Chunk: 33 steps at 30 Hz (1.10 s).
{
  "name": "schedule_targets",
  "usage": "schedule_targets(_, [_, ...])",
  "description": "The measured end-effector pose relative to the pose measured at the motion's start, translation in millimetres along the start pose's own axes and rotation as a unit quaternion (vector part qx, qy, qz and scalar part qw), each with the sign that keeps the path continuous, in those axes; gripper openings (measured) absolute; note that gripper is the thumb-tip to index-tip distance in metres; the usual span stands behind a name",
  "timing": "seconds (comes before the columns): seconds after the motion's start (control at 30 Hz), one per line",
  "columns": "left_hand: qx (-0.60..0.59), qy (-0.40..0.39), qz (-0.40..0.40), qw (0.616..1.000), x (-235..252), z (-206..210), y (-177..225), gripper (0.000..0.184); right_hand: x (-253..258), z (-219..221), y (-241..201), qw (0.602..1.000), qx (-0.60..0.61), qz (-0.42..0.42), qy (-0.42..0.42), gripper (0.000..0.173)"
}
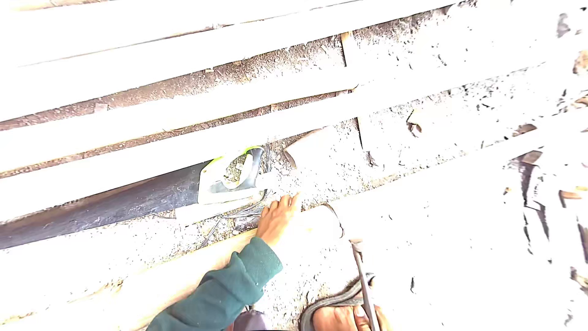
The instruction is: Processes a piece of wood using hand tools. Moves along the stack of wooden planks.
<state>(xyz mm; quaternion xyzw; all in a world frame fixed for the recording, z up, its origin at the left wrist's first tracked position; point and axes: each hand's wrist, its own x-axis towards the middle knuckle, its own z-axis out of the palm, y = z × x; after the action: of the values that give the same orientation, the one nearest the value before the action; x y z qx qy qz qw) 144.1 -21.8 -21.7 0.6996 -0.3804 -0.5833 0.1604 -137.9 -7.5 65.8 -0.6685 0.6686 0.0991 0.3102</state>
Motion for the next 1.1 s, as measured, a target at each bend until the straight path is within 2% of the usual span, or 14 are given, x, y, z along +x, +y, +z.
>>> schedule_targets(0.03, [0.048, -0.062, -0.003, 0.997, 2, 0, 2, 0.094, 1, 2, -5, 0.999, -0.038, -0.024, 0.004, 0.042])
schedule_targets(0.1, [0.105, -0.113, -0.008, 0.988, 3, 3, 6, 0.110, 5, 6, -14, 0.992, -0.107, -0.063, 0.021, 0.040])
schedule_targets(0.17, [0.123, -0.111, -0.009, 0.986, 3, 6, 6, 0.106, 10, 8, -12, 0.990, -0.132, -0.046, 0.034, 0.039])
schedule_targets(0.27, [0.134, -0.104, -0.010, 0.985, 2, 3, 8, 0.103, 17, -4, -4, 0.993, -0.093, 0.070, 0.029, 0.050])
schedule_targets(0.3, [0.136, -0.100, -0.011, 0.986, 1, 3, 10, 0.103, 18, -10, -1, 0.992, -0.086, 0.078, 0.042, 0.049])
schedule_targets(0.4, [0.132, -0.097, -0.017, 0.986, 1, 4, 9, 0.101, 11, -15, -1, 0.994, -0.081, -0.010, 0.073, 0.040])
schedule_targets(0.47, [0.132, -0.094, -0.018, 0.987, 2, 6, 8, 0.100, 8, -10, -10, 0.992, -0.078, -0.072, 0.063, 0.038])
schedule_targets(0.6, [0.146, -0.083, -0.020, 0.986, -1, 8, 10, 0.102, 25, 1, -14, 1.000, 0.008, -0.024, 0.002, 0.033])
schedule_targets(0.7, [0.149, -0.082, -0.021, 0.985, 0, 7, 11, 0.102, 23, 3, -7, 0.998, 0.025, -0.059, 0.025, 0.040])
schedule_targets(0.77, [0.148, -0.082, -0.026, 0.985, -2, 10, 9, 0.100, 22, 2, -4, 0.998, 0.003, -0.067, 0.001, 0.039])
schedule_targets(0.83, [0.156, -0.076, -0.026, 0.984, -3, 11, 11, 0.101, 28, -2, 2, 0.998, 0.013, -0.010, -0.060, 0.033])
schedule_targets(0.87, [0.160, -0.070, -0.024, 0.984, -3, 11, 12, 0.103, 28, -2, 6, 0.997, 0.039, 0.006, -0.064, 0.033])
schedule_targets(1.0, [0.173, -0.053, -0.021, 0.983, -6, 17, 12, 0.101, 13, -4, 0, 0.980, 0.199, 0.002, -0.015, 0.031])
schedule_targets(1.1, [0.201, -0.020, -0.015, 0.979, -10, 25, 12, 0.102, 36, -20, -10, 0.968, 0.236, 0.039, 0.077, 0.029])
